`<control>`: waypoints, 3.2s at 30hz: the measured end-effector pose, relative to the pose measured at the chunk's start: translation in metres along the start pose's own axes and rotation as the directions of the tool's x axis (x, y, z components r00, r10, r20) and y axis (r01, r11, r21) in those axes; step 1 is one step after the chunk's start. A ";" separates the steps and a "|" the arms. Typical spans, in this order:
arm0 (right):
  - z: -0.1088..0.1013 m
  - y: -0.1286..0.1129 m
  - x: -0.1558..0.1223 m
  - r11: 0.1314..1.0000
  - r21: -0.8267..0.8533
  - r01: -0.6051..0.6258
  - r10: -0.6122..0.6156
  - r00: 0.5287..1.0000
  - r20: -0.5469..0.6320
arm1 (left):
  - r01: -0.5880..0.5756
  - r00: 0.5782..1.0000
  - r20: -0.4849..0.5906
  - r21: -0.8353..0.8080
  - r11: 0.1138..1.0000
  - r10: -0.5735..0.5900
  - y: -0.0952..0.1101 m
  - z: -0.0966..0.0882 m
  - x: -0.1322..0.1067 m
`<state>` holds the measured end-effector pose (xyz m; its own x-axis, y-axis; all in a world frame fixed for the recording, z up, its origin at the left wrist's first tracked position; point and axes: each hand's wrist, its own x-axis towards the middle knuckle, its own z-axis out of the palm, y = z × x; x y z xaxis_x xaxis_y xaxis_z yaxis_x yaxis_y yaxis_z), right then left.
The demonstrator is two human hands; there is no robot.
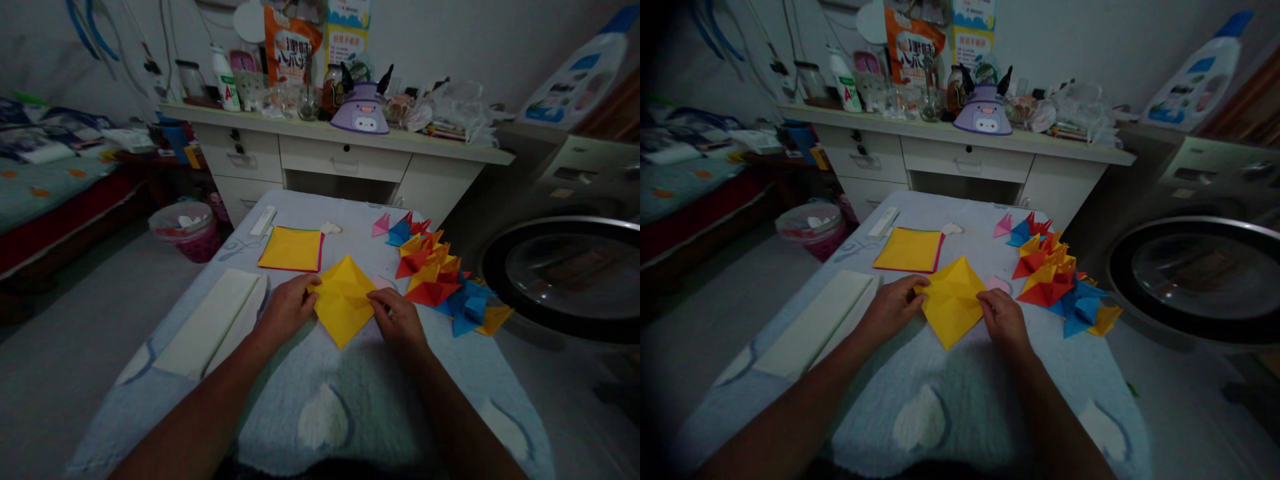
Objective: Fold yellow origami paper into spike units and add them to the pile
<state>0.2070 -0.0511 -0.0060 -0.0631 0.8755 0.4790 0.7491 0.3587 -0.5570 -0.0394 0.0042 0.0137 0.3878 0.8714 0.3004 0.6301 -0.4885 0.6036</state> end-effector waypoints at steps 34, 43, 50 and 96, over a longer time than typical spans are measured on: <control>0.012 -0.009 -0.005 0.861 0.486 -0.149 0.165 0.986 0.010 | -0.218 0.976 -0.017 -0.137 0.966 0.218 0.009 -0.001 -0.001; 0.004 -0.013 -0.001 0.901 0.432 -0.051 0.067 0.998 -0.021 | -0.222 0.975 0.002 -0.013 0.975 0.222 0.011 -0.004 0.000; 0.003 -0.017 -0.001 0.896 0.442 -0.042 0.053 0.998 -0.013 | -0.277 0.961 -0.010 -0.047 0.960 0.277 0.015 -0.004 -0.002; 0.006 -0.014 0.004 0.733 0.572 -0.368 0.385 0.918 0.098 | -0.592 0.803 -0.100 -0.021 0.806 0.587 0.019 0.010 -0.010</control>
<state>0.1922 -0.0505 0.0001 0.1660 0.9732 0.1591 0.1949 0.1258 -0.9727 -0.0242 -0.0142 0.0151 0.6144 0.4174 0.6695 0.2639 -0.9084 0.3242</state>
